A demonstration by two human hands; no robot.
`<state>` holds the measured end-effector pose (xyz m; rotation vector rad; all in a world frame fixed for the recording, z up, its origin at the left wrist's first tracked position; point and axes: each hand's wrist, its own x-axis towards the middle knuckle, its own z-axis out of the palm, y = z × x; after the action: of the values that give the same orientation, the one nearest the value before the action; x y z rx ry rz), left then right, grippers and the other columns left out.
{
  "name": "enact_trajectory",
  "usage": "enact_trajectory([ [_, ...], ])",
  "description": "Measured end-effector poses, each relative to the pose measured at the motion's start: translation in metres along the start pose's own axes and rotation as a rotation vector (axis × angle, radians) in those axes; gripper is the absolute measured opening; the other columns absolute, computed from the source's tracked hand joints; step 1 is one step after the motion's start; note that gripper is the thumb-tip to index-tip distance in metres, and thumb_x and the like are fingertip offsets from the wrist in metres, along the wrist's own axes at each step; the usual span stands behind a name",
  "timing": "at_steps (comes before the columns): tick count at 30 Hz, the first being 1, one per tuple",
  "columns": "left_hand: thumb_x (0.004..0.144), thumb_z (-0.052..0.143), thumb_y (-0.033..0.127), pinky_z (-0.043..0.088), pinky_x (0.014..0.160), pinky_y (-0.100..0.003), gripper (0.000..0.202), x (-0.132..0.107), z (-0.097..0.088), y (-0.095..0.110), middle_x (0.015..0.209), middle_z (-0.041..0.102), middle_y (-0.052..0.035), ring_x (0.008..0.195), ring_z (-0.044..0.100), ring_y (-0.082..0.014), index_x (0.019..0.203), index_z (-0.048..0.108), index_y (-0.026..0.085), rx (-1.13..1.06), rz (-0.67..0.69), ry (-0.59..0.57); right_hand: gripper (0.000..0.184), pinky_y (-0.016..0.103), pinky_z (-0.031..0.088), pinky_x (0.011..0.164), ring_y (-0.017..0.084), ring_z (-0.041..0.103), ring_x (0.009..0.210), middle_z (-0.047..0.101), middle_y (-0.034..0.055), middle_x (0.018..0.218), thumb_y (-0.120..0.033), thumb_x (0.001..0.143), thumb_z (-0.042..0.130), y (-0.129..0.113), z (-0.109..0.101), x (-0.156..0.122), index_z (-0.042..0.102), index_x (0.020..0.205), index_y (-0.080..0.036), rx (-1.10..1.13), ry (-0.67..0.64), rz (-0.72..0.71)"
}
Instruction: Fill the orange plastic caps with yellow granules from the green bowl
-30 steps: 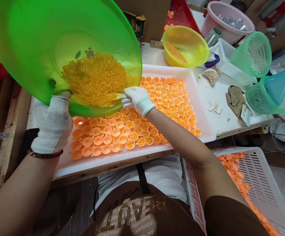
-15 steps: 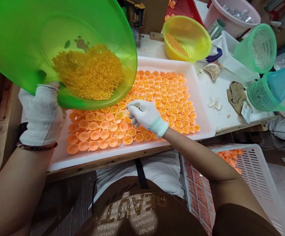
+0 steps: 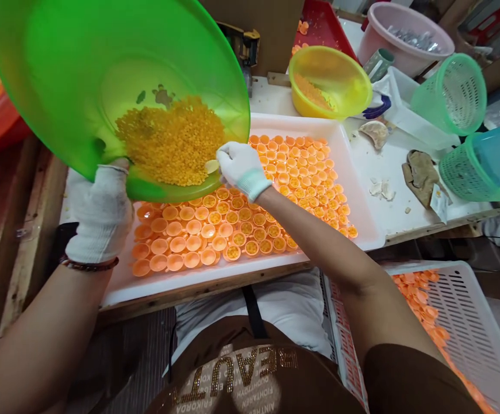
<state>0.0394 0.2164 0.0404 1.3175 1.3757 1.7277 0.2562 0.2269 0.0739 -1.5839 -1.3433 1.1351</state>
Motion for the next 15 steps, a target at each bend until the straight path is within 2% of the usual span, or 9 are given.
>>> enact_trajectory([
  [3,0.078,0.065,0.028,0.054,0.094,-0.033,0.02,0.0,0.0,-0.004,0.089,0.07,-0.0024,0.085,0.063,-0.0171,0.094,0.071,0.017,-0.016,0.045,-0.018,0.006,0.023,0.055,0.052,0.011,0.061,0.058,0.061,0.002,0.069,-0.021,0.095,0.058,0.005,0.019,0.014,0.058,0.09,-0.019,0.2,-0.048,0.162],
  [6,0.079,0.065,0.026,0.053,0.098,-0.033,0.019,0.0,-0.001,-0.006,0.094,0.071,-0.0035,0.094,0.066,-0.0187,0.094,0.071,0.016,-0.021,0.052,-0.016,0.01,0.019,0.054,0.051,0.008,0.058,0.056,0.059,-0.0003,0.067,-0.019,0.097,0.058,0.007,0.022,0.013,0.055,0.087,-0.019,0.342,-0.058,0.244],
  [8,0.079,0.064,0.025,0.053,0.099,-0.033,0.021,0.001,-0.001,-0.006,0.097,0.071,-0.0038,0.1,0.067,-0.02,0.096,0.071,0.015,-0.002,0.045,-0.004,0.012,0.017,0.051,0.049,0.006,0.056,0.054,0.058,-0.0015,0.066,-0.02,0.097,0.059,0.007,0.014,0.009,0.054,0.086,-0.019,0.377,-0.032,0.256],
  [10,0.078,0.064,0.024,0.054,0.097,-0.032,0.02,0.001,-0.001,-0.006,0.094,0.071,-0.0035,0.097,0.068,-0.0199,0.094,0.071,0.014,0.001,0.03,0.008,0.014,0.015,0.046,0.046,0.005,0.052,0.052,0.056,-0.0029,0.065,-0.021,0.098,0.06,0.007,0.001,0.003,0.054,0.086,-0.019,0.399,-0.024,0.252],
  [13,0.076,0.066,0.023,0.055,0.093,-0.031,0.016,0.002,0.0,-0.006,0.092,0.072,-0.0035,0.092,0.068,-0.0189,0.089,0.07,0.014,-0.016,-0.016,0.04,0.014,0.014,0.039,0.042,0.004,0.045,0.049,0.054,-0.0042,0.064,-0.023,0.098,0.061,0.01,-0.02,-0.009,0.055,0.086,-0.019,0.425,-0.082,0.255],
  [15,0.077,0.066,0.025,0.055,0.093,-0.032,0.021,0.002,0.0,-0.007,0.099,0.073,-0.0047,0.095,0.068,-0.019,0.094,0.071,0.014,0.0,-0.026,0.049,0.012,0.015,0.04,0.042,0.004,0.045,0.05,0.056,-0.0036,0.066,-0.026,0.097,0.063,0.014,-0.034,-0.022,0.059,0.09,-0.018,0.418,-0.135,0.263],
])
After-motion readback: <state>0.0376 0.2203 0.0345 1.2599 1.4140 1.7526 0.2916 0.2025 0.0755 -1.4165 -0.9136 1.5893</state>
